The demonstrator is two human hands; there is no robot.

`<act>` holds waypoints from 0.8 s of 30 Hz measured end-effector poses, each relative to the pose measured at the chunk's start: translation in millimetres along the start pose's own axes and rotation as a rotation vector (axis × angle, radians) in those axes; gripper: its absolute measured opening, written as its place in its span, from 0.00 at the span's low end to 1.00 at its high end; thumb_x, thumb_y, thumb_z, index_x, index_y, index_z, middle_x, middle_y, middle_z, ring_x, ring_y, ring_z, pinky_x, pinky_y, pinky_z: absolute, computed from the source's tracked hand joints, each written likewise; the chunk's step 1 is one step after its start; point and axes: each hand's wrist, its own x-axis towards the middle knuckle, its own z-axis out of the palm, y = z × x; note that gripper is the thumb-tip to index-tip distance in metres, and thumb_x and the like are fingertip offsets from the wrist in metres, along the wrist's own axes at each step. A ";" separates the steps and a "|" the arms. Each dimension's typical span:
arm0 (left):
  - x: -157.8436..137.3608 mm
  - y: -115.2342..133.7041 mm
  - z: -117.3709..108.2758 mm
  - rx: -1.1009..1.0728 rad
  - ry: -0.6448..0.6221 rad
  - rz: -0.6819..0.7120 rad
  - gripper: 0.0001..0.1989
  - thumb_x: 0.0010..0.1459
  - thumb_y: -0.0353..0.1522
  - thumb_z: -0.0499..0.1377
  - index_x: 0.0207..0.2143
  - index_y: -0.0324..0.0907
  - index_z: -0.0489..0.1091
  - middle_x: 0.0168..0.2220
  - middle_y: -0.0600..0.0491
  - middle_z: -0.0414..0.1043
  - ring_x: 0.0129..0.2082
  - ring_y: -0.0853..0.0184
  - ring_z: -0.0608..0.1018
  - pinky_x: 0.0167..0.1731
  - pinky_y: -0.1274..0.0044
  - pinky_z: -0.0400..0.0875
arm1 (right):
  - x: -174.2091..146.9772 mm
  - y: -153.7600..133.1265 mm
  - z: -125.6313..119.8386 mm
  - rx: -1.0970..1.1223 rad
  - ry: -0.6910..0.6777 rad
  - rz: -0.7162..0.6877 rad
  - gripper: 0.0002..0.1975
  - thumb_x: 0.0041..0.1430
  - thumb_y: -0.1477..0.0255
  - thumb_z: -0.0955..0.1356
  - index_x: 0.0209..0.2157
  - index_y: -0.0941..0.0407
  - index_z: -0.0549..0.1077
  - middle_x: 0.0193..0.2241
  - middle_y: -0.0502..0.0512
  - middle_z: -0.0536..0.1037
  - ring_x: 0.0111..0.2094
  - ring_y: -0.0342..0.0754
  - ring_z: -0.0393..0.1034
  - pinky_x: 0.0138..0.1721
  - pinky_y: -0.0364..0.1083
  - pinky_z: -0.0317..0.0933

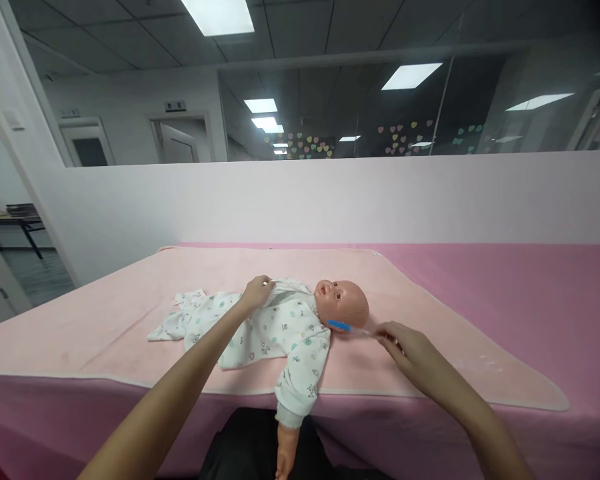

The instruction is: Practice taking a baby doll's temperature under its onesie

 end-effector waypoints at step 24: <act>-26.3 -7.0 -49.1 0.682 0.026 0.260 0.13 0.43 0.23 0.56 0.32 0.46 0.69 0.32 0.50 0.70 0.31 0.63 0.74 0.33 0.75 0.63 | 144.3 -87.3 97.4 -0.430 -0.049 -0.183 0.08 0.52 0.80 0.62 0.26 0.58 0.72 0.30 0.61 0.75 0.35 0.51 0.68 0.30 0.45 0.57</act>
